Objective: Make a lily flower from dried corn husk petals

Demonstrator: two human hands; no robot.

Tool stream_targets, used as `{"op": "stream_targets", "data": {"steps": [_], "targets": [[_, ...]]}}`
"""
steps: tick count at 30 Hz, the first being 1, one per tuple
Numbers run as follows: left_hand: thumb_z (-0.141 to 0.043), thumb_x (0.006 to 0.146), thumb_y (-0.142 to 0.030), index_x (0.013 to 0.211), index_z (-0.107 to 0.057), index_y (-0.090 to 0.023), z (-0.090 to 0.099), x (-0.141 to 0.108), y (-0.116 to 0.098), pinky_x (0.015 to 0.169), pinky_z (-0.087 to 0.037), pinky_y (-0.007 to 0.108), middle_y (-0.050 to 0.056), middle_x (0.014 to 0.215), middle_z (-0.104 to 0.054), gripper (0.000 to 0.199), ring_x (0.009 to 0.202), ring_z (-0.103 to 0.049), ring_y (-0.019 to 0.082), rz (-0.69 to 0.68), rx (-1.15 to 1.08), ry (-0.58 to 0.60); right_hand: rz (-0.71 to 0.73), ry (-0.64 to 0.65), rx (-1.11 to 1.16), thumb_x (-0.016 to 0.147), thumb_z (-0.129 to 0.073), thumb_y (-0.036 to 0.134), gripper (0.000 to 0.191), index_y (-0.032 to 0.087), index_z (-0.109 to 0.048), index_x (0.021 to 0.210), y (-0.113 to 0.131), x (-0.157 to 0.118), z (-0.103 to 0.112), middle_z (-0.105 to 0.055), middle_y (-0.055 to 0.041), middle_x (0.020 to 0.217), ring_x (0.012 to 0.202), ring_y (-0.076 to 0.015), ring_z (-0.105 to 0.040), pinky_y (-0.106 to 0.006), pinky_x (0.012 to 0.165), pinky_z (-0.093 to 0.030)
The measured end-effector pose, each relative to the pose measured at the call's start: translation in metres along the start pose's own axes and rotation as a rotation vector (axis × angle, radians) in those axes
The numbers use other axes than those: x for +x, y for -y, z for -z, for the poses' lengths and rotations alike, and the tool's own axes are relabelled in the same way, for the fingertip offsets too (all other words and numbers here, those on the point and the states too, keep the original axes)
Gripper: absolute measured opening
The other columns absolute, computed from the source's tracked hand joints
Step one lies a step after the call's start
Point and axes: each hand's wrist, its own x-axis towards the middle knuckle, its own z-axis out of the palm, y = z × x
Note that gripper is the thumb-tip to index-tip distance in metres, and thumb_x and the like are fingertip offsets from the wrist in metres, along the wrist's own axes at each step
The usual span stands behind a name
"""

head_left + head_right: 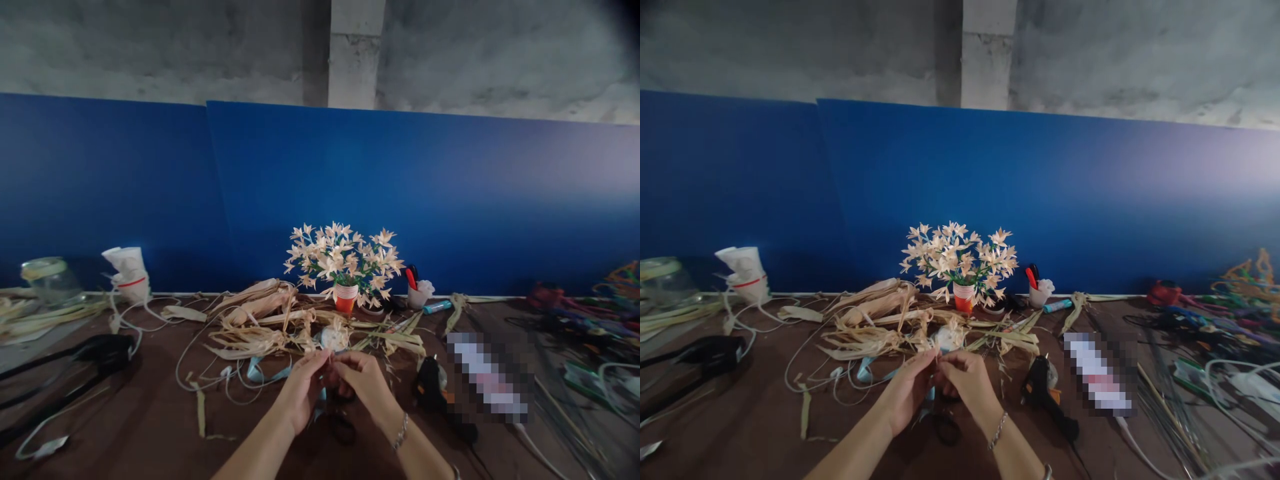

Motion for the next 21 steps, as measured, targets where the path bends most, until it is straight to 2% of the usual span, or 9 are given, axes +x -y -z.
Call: {"op": "stream_targets", "data": {"steps": [7, 12, 21], "targets": [[-0.058, 0.072, -0.031, 0.072, -0.058, -0.013, 0.008, 0.0, 0.003, 0.055, -0.04, 0.023, 0.001, 0.062, -0.054, 0.018, 0.054, -0.05, 0.01, 0.097, -0.093, 0.015, -0.069, 0.029, 0.078, 0.06, -0.066, 0.037, 0.029, 0.012, -0.063, 0.072, 0.002, -0.009, -0.002, -0.064, -0.0027, 0.06, 0.047, -0.0095, -0.055, -0.019, 0.046, -0.041], [-0.056, 0.071, -0.038, 0.075, -0.056, -0.014, 0.006, -0.001, 0.004, 0.047, -0.037, 0.025, -0.002, 0.055, -0.05, 0.024, 0.044, -0.045, 0.01, 0.149, -0.075, 0.037, -0.117, 0.048, 0.11, 0.059, -0.066, 0.04, 0.03, 0.012, -0.057, 0.068, 0.002, -0.012, -0.005, -0.063, -0.0025, 0.056, 0.042, -0.0092, -0.054, -0.018, 0.041, -0.039], [-0.056, 0.071, -0.039, 0.077, -0.056, -0.014, 0.009, 0.0, 0.005, 0.045, -0.039, 0.026, -0.002, 0.057, -0.052, 0.025, 0.044, -0.047, 0.011, 0.175, -0.067, 0.012, -0.132, 0.072, 0.129, 0.057, -0.068, 0.042, 0.034, 0.012, -0.057, 0.069, -0.003, -0.01, -0.006, -0.063, -0.0017, 0.053, 0.039, -0.0087, -0.052, -0.018, 0.038, -0.036]]}}
